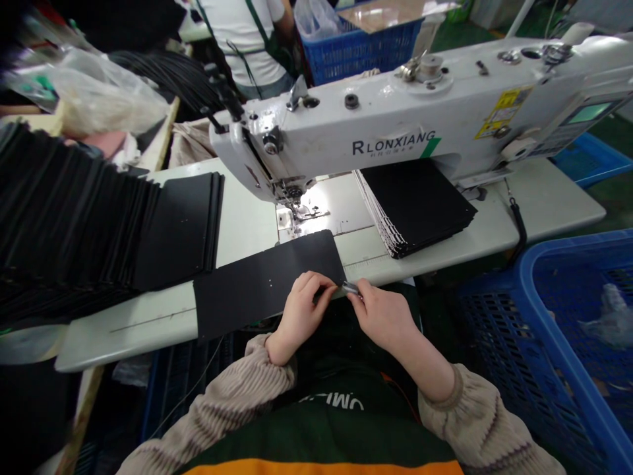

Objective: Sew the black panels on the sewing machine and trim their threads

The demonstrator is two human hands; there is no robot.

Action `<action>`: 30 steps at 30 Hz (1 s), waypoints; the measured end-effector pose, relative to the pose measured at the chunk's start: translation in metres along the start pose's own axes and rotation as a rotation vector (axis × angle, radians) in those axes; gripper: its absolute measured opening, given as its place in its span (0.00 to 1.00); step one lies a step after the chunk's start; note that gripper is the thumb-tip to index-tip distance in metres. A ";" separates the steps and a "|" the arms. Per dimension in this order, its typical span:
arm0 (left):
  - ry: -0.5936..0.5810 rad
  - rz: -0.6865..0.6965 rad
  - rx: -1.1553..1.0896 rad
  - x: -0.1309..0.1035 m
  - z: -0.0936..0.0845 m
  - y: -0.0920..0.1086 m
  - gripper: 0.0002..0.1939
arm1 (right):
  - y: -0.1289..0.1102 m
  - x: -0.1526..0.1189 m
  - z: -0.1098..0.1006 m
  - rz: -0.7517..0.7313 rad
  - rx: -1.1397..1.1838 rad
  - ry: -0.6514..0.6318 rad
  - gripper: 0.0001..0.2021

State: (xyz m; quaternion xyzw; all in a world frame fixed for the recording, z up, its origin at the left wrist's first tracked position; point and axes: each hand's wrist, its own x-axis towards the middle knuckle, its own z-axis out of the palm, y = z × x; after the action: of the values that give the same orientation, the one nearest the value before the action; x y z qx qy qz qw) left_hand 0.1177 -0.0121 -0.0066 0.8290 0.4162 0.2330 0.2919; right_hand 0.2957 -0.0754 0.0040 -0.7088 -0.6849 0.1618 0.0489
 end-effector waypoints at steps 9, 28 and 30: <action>-0.058 0.080 -0.040 -0.004 -0.008 -0.001 0.06 | -0.005 0.002 0.010 0.016 -0.023 0.016 0.13; 0.022 0.112 0.016 -0.004 0.007 -0.011 0.06 | 0.002 -0.005 0.019 0.035 0.047 0.052 0.12; 0.021 0.108 0.017 -0.004 0.006 -0.010 0.06 | 0.001 -0.004 0.021 0.048 0.085 0.049 0.12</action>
State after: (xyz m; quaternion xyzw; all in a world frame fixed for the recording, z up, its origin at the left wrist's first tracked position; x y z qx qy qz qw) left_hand 0.1142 -0.0121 -0.0182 0.8503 0.3759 0.2534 0.2673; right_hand 0.2907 -0.0824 -0.0156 -0.7259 -0.6589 0.1744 0.0919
